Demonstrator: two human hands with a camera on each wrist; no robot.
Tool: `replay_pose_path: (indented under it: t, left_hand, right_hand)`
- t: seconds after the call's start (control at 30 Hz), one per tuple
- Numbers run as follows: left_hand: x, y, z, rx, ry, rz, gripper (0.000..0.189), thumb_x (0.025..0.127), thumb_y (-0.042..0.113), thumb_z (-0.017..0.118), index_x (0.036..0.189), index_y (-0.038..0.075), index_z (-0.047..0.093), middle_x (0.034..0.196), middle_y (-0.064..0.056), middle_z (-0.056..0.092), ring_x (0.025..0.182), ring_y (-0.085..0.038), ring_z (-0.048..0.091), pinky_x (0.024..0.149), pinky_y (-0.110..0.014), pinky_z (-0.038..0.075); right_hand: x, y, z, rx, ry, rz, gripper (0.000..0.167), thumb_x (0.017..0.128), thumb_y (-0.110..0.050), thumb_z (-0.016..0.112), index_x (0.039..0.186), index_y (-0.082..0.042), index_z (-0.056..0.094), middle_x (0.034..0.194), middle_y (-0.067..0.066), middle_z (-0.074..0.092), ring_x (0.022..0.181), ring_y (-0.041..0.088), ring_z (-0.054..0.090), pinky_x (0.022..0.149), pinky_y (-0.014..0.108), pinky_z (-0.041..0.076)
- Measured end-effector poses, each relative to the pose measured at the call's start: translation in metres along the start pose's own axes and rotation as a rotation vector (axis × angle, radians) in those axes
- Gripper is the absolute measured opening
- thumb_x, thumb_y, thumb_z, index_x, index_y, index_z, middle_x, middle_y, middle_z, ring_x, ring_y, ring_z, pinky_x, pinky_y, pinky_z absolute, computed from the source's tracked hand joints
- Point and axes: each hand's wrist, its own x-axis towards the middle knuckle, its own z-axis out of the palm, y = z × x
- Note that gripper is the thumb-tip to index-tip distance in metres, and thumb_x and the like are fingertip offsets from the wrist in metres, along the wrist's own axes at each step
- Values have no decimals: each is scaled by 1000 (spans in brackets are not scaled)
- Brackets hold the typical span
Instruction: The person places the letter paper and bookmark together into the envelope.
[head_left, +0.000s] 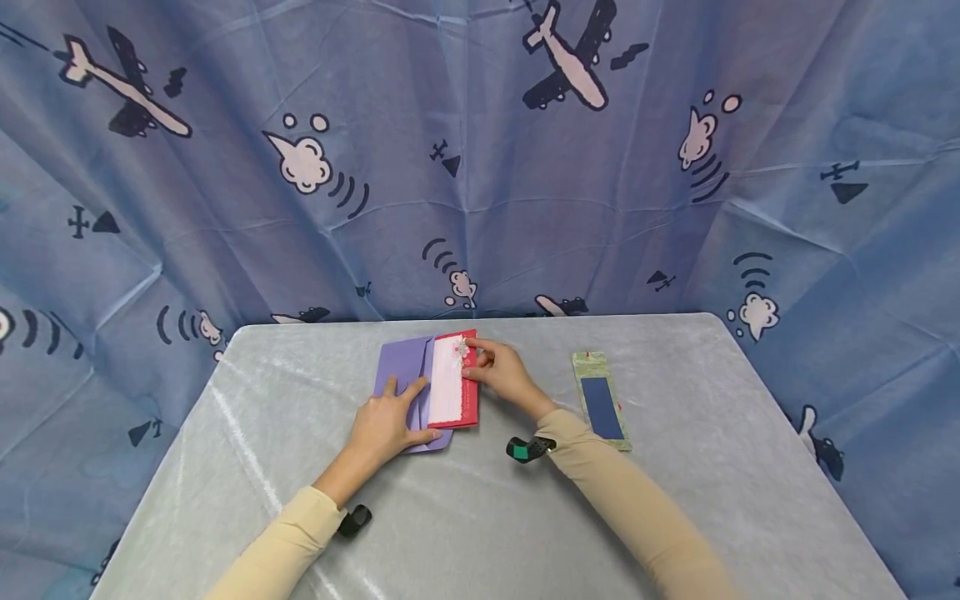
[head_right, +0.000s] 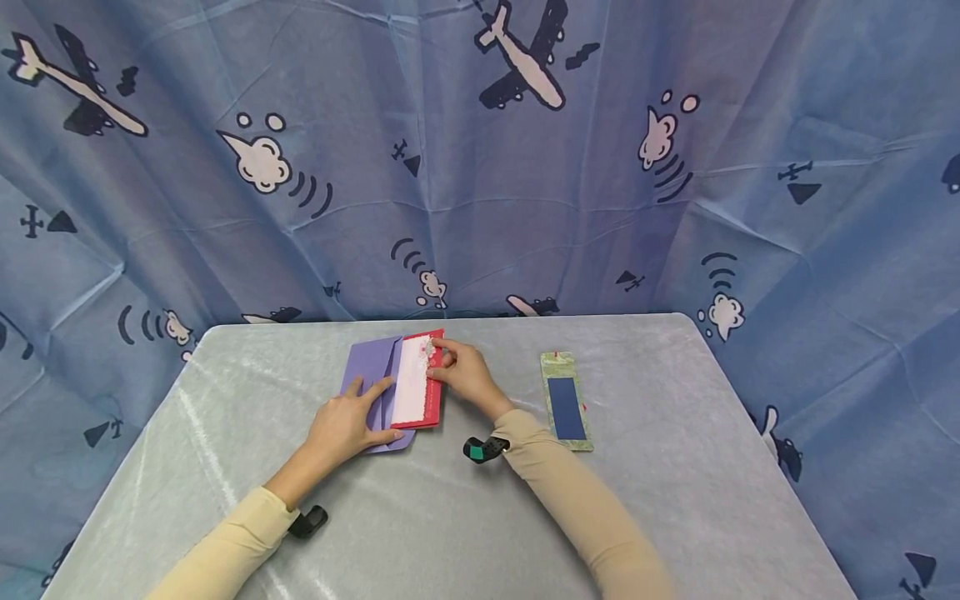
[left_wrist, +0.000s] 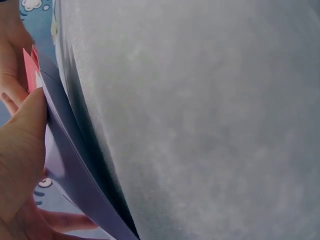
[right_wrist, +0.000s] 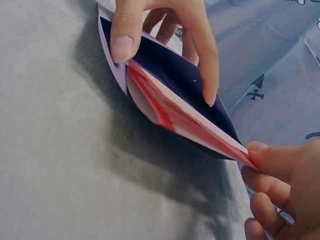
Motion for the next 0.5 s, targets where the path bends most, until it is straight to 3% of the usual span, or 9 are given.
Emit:
replay_pose_path:
  t: [0.37,0.5]
  left_hand:
    - [-1,0,1,27,28,29,94,67,74,74,144,25,51,136,-33,55,84,-48,71,67,-50,59]
    - [-2,0,1,34,33,30,94,67,74,74,144,26,51,136,-32,56,84,-47,71,72,-52,58]
  right_hand:
    - [4,1,9,-31,2,-14,57,81,-7,80,134,-4,61,72,3,57,65,9,47,59,20,38]
    - [4,0,11,-39,2,-21,57,80,-8,80,134,-4,61,72,2,56,65,9,47,60,20,39]
